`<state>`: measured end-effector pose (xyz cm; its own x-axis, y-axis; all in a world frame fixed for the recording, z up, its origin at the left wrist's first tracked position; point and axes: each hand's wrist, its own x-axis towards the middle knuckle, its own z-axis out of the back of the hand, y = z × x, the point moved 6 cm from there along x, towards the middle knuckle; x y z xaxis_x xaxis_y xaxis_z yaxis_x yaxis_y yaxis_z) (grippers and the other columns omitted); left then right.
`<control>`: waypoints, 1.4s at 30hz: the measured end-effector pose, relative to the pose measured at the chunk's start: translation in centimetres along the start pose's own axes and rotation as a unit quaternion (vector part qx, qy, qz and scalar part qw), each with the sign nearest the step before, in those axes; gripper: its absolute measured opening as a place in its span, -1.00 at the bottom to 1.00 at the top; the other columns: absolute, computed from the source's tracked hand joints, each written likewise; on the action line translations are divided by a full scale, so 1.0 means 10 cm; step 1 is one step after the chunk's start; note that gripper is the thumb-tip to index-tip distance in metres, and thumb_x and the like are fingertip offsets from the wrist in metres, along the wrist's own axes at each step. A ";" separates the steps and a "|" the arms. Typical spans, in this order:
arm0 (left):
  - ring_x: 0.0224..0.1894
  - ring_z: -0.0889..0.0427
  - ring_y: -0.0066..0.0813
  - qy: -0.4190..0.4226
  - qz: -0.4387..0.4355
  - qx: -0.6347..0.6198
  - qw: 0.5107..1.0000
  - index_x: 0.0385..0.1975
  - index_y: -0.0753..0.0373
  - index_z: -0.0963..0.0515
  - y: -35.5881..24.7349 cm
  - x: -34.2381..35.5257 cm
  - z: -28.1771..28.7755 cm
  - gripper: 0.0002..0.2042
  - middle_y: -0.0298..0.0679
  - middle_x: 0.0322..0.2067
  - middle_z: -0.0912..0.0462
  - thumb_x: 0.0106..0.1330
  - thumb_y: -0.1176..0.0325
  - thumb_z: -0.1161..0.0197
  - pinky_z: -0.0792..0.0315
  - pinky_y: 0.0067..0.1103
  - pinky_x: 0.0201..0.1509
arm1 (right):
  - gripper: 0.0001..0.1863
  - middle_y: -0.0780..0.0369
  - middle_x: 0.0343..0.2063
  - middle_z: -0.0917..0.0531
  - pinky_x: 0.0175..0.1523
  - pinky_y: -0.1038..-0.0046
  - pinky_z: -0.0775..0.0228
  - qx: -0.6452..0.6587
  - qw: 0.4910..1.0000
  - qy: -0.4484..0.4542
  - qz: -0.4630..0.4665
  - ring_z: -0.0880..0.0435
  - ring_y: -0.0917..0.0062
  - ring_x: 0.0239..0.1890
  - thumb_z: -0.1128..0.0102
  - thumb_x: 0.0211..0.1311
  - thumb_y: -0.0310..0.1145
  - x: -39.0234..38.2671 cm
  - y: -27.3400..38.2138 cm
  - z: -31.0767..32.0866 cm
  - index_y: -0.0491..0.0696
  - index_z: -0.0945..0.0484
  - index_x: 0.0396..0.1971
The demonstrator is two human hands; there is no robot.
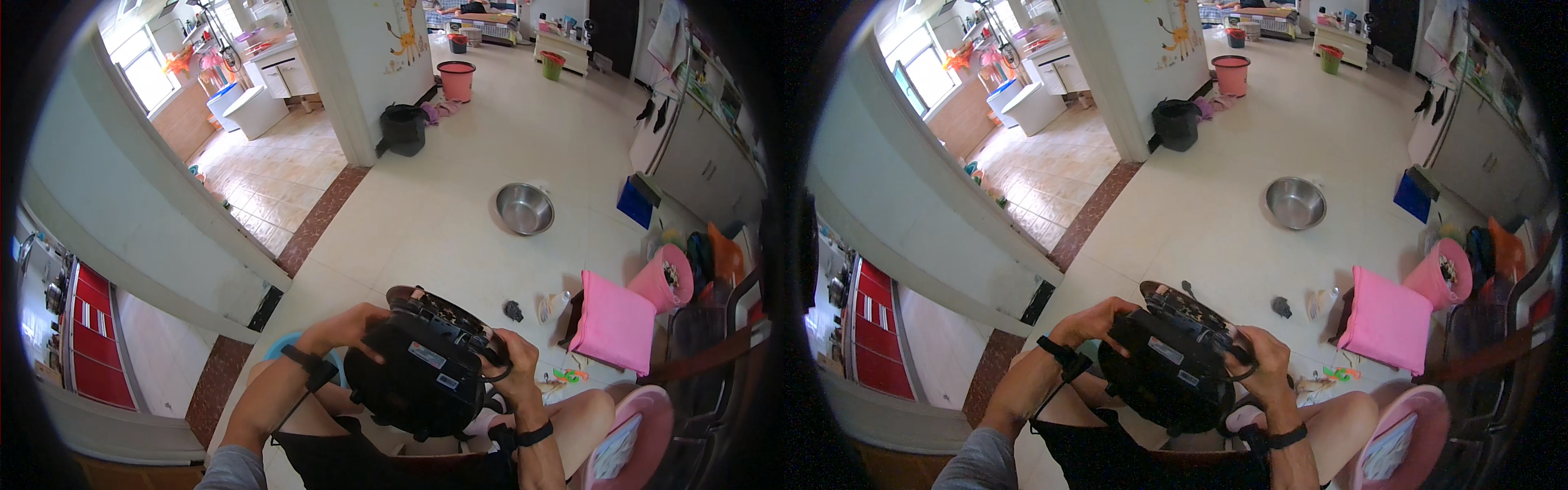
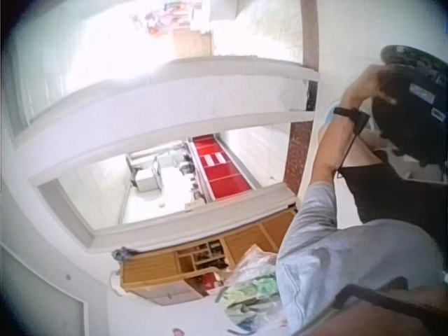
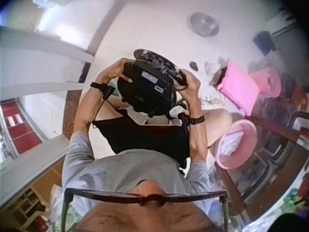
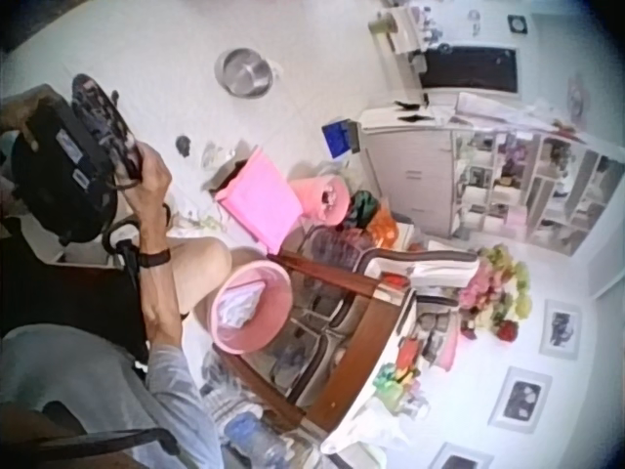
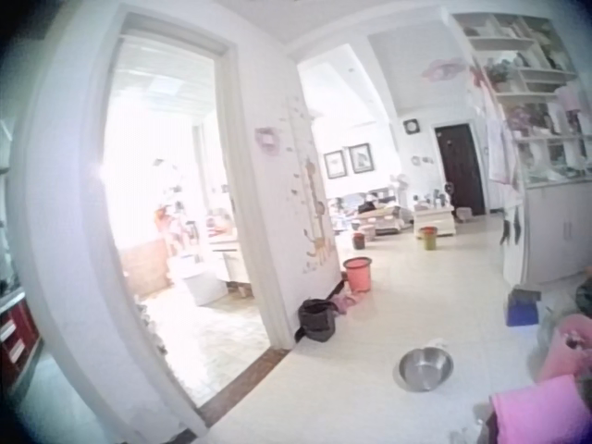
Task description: The recorder is disassembling and inspecting an electric griddle or pancake maker on the floor.
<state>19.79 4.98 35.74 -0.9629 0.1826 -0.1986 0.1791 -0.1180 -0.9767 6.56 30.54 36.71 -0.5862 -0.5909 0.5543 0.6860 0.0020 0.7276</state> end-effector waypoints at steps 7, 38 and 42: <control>-0.05 -0.59 -0.53 -0.007 0.017 -0.055 0.998 -0.03 0.35 -0.57 0.09 0.02 0.00 -0.39 -0.27 -0.12 -0.69 -0.21 0.55 -0.62 -0.47 -0.53 0.12 | -0.54 0.07 -0.37 -0.68 -0.24 0.38 -0.57 -0.011 1.000 -0.002 -0.009 -0.71 0.24 -0.37 -0.48 -0.17 -0.45 0.00 -0.01 0.02 -0.20 -0.56 -0.17; -0.11 -0.56 -0.56 -0.040 0.055 0.021 0.997 0.01 0.37 -0.54 -0.01 -0.07 -0.09 -0.41 -0.31 -0.18 -0.68 -0.13 0.53 -0.57 -0.45 -0.56 0.05 | -0.61 0.17 -0.57 -0.60 -0.36 0.60 -0.43 0.071 0.988 0.012 -0.136 -0.57 0.61 -0.53 -0.38 -0.12 -0.61 -0.19 -0.45 -0.26 -0.13 -0.51 -0.20; -0.10 -0.55 -0.56 -0.050 0.086 0.033 0.994 0.01 0.38 -0.54 0.04 -0.10 -0.07 -0.41 -0.31 -0.18 -0.66 -0.13 0.53 -0.57 -0.45 -0.56 0.05 | -0.64 0.38 -0.55 -0.51 -0.35 0.70 -0.31 0.046 0.991 0.026 -0.125 -0.40 0.77 -0.45 -0.43 -0.04 -0.59 -0.14 -0.34 -0.24 -0.17 -0.51 -0.21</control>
<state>20.92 5.46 35.50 -0.9348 0.0566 -0.3507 0.3330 -0.2037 -0.9206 6.06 29.43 32.47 -0.7088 -0.6225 0.3318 0.4782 -0.0782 0.8748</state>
